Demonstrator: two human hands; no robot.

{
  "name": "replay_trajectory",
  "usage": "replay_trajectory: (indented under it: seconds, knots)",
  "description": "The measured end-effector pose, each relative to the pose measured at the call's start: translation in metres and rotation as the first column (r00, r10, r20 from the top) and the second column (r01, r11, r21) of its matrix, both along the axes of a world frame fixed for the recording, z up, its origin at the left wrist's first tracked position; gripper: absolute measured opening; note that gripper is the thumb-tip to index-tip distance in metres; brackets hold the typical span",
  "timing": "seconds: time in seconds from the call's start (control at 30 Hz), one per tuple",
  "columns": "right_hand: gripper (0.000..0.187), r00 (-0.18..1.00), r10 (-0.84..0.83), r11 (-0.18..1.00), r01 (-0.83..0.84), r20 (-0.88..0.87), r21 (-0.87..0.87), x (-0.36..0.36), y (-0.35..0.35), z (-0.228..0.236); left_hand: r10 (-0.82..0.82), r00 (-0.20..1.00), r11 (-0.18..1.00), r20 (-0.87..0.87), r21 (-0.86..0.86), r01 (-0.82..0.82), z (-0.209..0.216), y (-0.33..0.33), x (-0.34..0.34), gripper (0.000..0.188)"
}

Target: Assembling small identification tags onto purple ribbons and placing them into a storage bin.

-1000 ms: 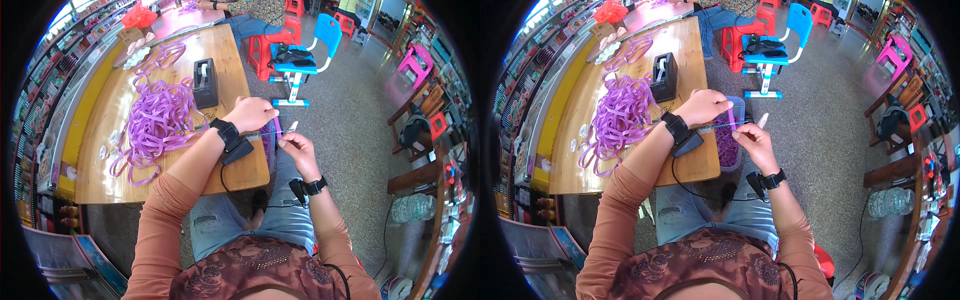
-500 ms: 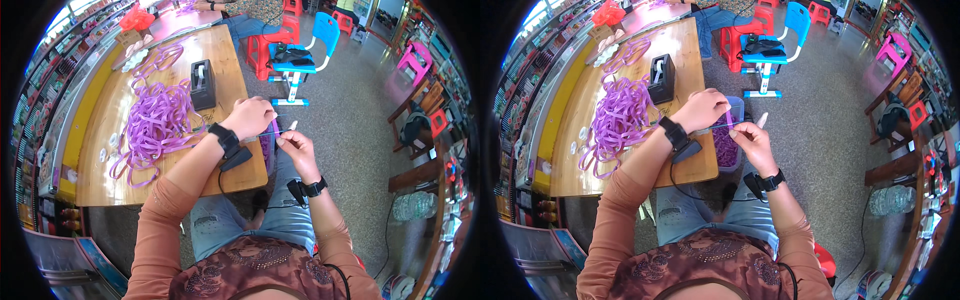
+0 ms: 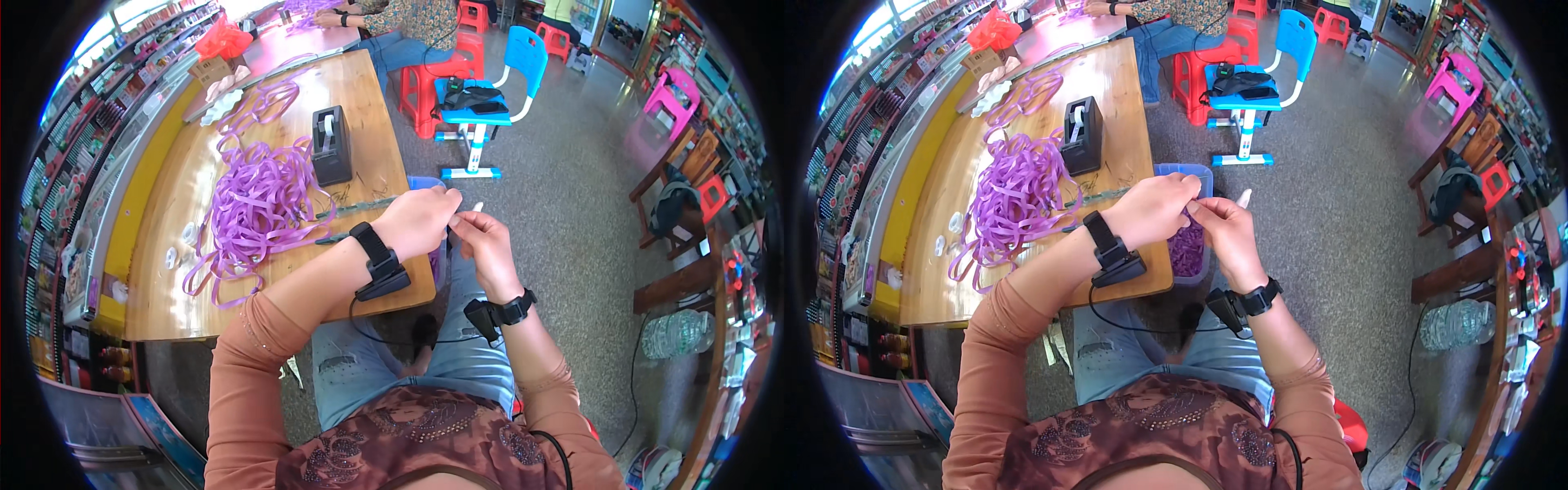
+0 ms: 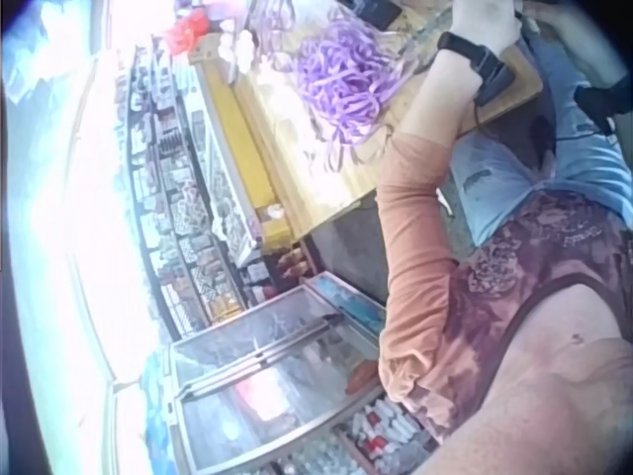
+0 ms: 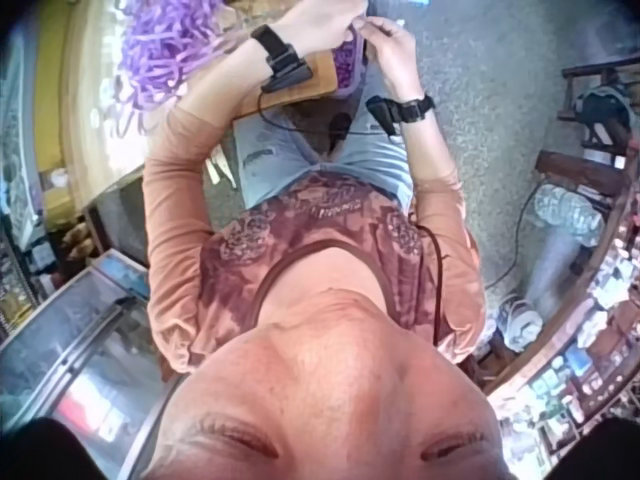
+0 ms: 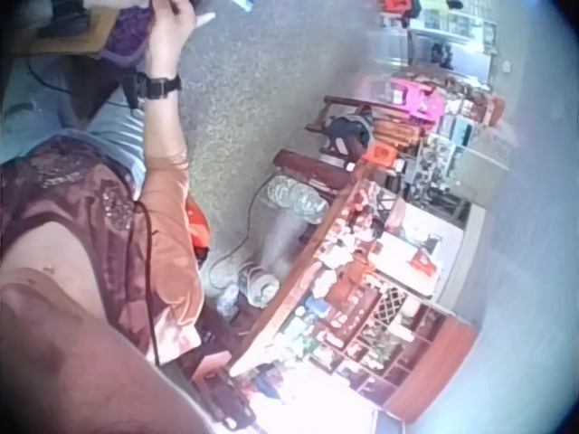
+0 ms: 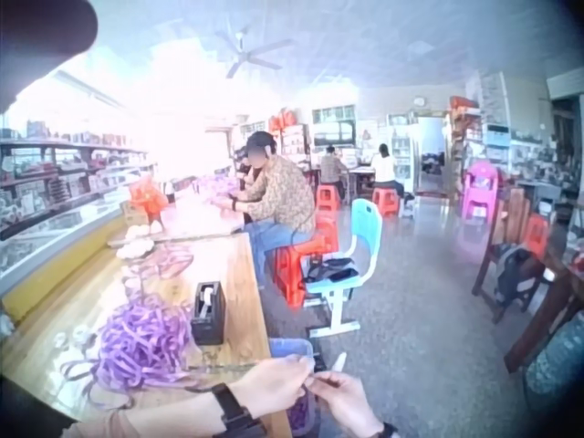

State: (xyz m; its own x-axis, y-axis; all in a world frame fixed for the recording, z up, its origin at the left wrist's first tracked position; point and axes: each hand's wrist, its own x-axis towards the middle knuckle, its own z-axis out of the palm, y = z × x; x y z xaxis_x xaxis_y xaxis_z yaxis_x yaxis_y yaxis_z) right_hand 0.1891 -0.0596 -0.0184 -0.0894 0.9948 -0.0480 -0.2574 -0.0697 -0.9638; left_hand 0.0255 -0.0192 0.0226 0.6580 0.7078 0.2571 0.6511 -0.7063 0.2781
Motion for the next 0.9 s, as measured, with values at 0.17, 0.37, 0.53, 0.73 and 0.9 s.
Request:
replay_trajectory:
  seconds: [0.17, 0.37, 0.53, 0.73, 0.9]
  knots:
    - [0.012, 0.995, 0.008, 1.000, -0.009, 0.102, 0.009, 0.003, 0.006, 0.009, -0.012, 0.997, 0.996, 0.076, 0.088, 0.005, -0.005, 0.006, 0.003, 0.016]
    - [0.012, 0.979, -0.005, 0.989, -0.025, 0.202, 0.145, 0.019, 0.016, 0.036, -0.104, 0.974, 0.988, 0.203, 0.134, 0.078, -0.006, 0.008, 0.001, 0.014]
    - [0.016, 0.932, 0.063, 0.939, -0.177, 0.357, 0.296, 0.000, 0.045, 0.102, -0.040, 0.956, 0.998, 0.290, 0.063, 0.023, -0.010, 0.011, -0.001, 0.010]
    - [0.027, 0.733, 0.331, 0.897, -0.440, 0.594, 0.043, -0.097, 0.113, 0.123, 0.165, 0.895, 0.965, 0.415, -0.257, -0.059, -0.009, 0.005, -0.002, 0.005]
    - [0.029, 0.695, 0.468, 0.879, -0.430, 0.546, -0.206, -0.144, 0.151, 0.114, -0.078, 0.879, 0.939, 0.470, 0.330, -0.093, -0.035, 0.021, 0.010, 0.008]
